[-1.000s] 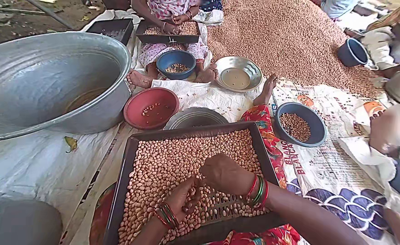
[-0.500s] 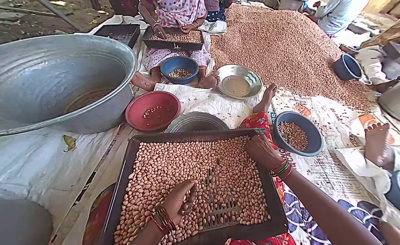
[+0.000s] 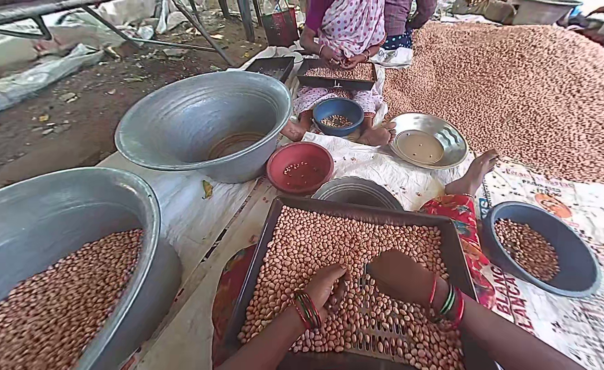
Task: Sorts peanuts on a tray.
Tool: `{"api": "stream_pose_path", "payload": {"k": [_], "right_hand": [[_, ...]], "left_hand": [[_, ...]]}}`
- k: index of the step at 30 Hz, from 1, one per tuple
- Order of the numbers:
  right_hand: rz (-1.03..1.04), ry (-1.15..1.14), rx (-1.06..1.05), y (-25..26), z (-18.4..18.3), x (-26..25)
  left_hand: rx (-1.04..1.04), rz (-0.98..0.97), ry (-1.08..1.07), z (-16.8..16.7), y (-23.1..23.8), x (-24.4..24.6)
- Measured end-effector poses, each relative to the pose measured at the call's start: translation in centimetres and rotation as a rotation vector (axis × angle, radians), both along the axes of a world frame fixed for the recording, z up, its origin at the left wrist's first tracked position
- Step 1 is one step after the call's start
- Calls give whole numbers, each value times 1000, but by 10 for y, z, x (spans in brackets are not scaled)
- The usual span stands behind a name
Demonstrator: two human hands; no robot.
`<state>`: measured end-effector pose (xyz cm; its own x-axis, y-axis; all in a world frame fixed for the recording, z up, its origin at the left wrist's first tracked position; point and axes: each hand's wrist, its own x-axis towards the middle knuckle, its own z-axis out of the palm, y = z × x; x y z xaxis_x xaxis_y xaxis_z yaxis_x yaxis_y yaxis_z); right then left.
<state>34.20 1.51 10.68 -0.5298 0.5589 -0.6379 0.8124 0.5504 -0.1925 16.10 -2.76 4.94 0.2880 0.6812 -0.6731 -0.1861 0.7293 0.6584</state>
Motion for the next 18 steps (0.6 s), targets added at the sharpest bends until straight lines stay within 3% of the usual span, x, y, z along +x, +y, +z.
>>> {"api": "stream_pose_path", "payload": {"k": [3,4,6,9,11,13,16,18], "right_hand": [[-72,555,639,30,12,-14],[-98,682,730,43,18,-20],[-122,686,631,56,40,-30],[22,268,99,59,59,-45],[102,49,-30,56,45,-56],[-10,5,99,56,43,-62],[-253,510,604,75,41,-52],[-297,745,646,91,39,-46]], "left_hand": [[19,88,-39,-1,0,-3],[18,110,-50,-1,1,-4],[10,139,-59,1,2,-5],[8,153,-87,0,3,-7],[20,161,-102,0,4,-9],[22,186,-103,3,5,-9],[18,250,-118,5,5,-9],[42,341,-166,4,5,-11]]}}
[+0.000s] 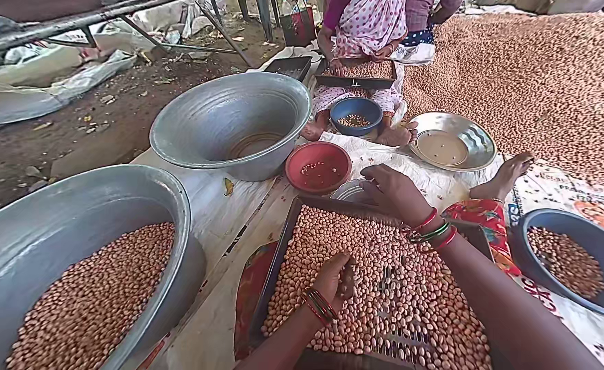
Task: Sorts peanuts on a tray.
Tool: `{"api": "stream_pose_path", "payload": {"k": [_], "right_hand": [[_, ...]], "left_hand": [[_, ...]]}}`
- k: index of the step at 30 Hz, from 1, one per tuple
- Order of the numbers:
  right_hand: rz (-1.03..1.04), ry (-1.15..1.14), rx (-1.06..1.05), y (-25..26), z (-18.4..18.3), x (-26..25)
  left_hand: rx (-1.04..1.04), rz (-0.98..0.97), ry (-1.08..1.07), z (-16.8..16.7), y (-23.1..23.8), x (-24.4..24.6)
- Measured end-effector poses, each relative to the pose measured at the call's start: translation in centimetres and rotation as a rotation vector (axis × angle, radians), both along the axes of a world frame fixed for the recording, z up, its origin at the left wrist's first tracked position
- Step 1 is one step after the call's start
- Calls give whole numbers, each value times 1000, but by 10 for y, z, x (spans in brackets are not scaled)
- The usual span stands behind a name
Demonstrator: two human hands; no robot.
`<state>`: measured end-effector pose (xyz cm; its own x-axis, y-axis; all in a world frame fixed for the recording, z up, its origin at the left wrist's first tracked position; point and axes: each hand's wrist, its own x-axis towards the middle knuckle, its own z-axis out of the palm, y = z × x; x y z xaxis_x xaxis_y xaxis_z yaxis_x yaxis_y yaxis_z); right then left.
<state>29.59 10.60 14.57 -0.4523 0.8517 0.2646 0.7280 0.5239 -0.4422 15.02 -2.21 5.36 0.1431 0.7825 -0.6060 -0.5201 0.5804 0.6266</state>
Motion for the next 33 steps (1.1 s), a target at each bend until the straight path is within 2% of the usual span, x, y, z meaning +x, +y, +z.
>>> {"api": "stream_pose_path", "payload": {"k": [1,3,5,7,9,10,12,15,17,18,21,22,24,26,28,31,33], "right_hand": [[27,42,-80,4,-5,2],[91,-32,-350,5,-26,1],[180,-154,-466,-9,-69,-2],[254,-138,-384,-49,-114,-1],[351,-85,-197,-91,-139,16],[390,-85,-136,-104,-145,32],[376,-152,-176,-112,-141,74],[170,-242,-238,-97,-119,130],[78,-265,-292,-95,-102,134],[97,-252,-311,-100,-96,124],[374,-129,-198,-138,-107,75],[484,-98,-149,-152,-117,60],[637,-113,-121,-173,-129,44],[676,-169,-96,-179,-134,53],[599,-228,-80,-170,-132,81],[276,-272,-42,-149,-117,133],[69,-207,51,-136,-103,158]], "left_hand": [[17,55,-30,0,0,-1],[62,150,-82,-2,2,-4],[97,203,-107,-2,5,-8],[97,266,-80,0,6,-9],[76,310,-17,2,10,-12],[72,315,9,2,10,-13],[93,273,60,2,11,-16],[160,157,111,6,14,-15],[238,17,226,9,15,-11],[300,-96,360,11,17,-10],[490,-592,958,20,24,-10],[505,-728,1079,24,28,-8],[492,-885,1175,27,34,-3],[463,-952,1219,27,39,1],[447,-995,1240,26,46,4],[456,-1044,1283,21,59,16],[440,-1065,1365,19,71,25]]}}
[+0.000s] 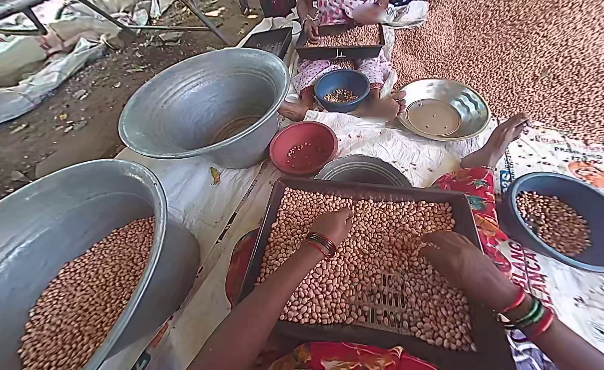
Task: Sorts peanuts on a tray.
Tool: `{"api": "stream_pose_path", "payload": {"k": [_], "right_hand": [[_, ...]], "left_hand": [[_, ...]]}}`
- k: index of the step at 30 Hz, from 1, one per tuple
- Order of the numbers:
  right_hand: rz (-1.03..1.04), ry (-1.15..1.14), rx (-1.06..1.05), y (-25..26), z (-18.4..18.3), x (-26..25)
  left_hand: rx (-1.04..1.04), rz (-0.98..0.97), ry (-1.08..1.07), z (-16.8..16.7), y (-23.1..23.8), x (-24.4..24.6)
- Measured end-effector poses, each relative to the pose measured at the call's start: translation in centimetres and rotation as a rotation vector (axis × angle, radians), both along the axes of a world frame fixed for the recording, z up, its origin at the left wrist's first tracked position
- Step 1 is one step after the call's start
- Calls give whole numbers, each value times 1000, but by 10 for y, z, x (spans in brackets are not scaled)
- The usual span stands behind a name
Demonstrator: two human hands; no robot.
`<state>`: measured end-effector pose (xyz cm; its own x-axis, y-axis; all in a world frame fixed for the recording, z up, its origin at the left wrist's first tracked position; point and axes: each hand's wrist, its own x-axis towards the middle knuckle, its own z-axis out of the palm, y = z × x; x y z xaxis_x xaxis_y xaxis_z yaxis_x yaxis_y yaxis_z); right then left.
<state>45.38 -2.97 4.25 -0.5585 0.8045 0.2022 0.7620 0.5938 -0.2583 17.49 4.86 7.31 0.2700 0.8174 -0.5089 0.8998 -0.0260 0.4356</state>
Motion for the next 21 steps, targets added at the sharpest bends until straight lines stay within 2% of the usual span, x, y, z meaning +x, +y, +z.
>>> {"api": "stream_pose_path", "payload": {"k": [5,8,11,16,21], "right_hand": [[-171,128,127,10,21,24],[-196,175,82,16,24,21],[-191,183,11,27,22,-3],[-167,41,33,69,-9,-54],[-156,-116,98,93,-29,-70]], "left_hand": [[30,-23,164,-11,28,6],[5,-77,227,-13,30,12],[4,-88,294,-11,27,21],[0,-96,320,-11,27,26],[-12,-31,214,-11,27,14]]}}
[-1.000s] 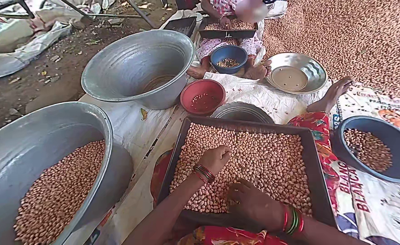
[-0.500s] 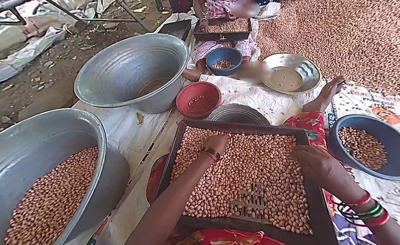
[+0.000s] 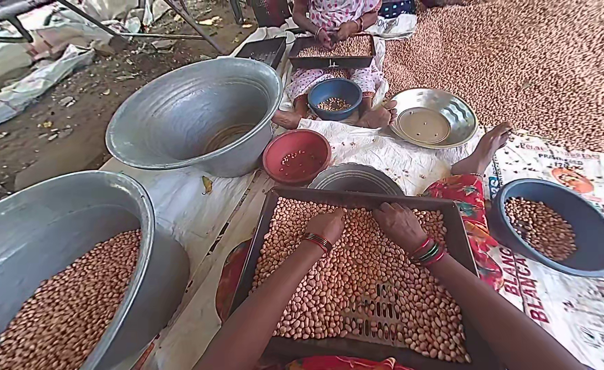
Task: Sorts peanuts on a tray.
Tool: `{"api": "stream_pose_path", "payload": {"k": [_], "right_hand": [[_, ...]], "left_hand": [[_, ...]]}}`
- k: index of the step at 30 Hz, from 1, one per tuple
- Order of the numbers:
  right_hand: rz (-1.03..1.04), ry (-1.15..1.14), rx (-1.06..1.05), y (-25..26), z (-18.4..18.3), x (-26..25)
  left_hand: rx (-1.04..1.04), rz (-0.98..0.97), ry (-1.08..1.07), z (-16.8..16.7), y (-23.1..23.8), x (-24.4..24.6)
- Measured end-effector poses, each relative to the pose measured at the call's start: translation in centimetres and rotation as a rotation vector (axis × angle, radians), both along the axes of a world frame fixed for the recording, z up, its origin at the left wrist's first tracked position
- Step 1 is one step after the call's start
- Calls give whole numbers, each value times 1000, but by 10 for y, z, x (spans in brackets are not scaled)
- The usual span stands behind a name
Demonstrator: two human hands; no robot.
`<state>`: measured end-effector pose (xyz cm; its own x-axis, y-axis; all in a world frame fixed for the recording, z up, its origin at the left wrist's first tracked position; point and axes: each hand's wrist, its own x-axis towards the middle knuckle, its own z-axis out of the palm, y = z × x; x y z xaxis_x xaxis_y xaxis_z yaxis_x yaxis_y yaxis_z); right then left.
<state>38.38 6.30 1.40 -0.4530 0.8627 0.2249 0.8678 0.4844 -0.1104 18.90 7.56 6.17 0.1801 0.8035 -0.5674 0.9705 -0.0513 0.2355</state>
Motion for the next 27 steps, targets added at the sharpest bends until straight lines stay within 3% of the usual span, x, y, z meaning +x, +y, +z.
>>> {"api": "stream_pose_path", "payload": {"k": [4,8,11,13,16,19,20,23,24,27], "right_hand": [[31,-42,-34,-2,1,2],[-50,-194,-425,-2,31,-11],[-37,-198,-393,-1,28,-13],[-29,-196,-378,-1,25,-12],[-52,-250,-501,2,33,-17],[-58,-251,-658,11,61,-30],[-45,-181,-543,13,68,-35],[2,217,80,29,89,-53],[3,301,106,34,99,-61],[40,254,-315,30,101,-88]], "left_hand": [[41,250,-435,3,-12,-25],[-14,718,-1027,5,-45,-48],[-101,997,-1316,4,-70,-58],[-139,1091,-1436,-2,-82,-64],[-186,1055,-1683,-18,-94,-71],[-201,960,-1774,-28,-97,-71],[-196,969,-1767,-28,-97,-69],[-151,1027,-1749,-25,-95,-64],[-119,1054,-1758,-25,-95,-64],[26,1129,-1786,-26,-93,-67]]}}
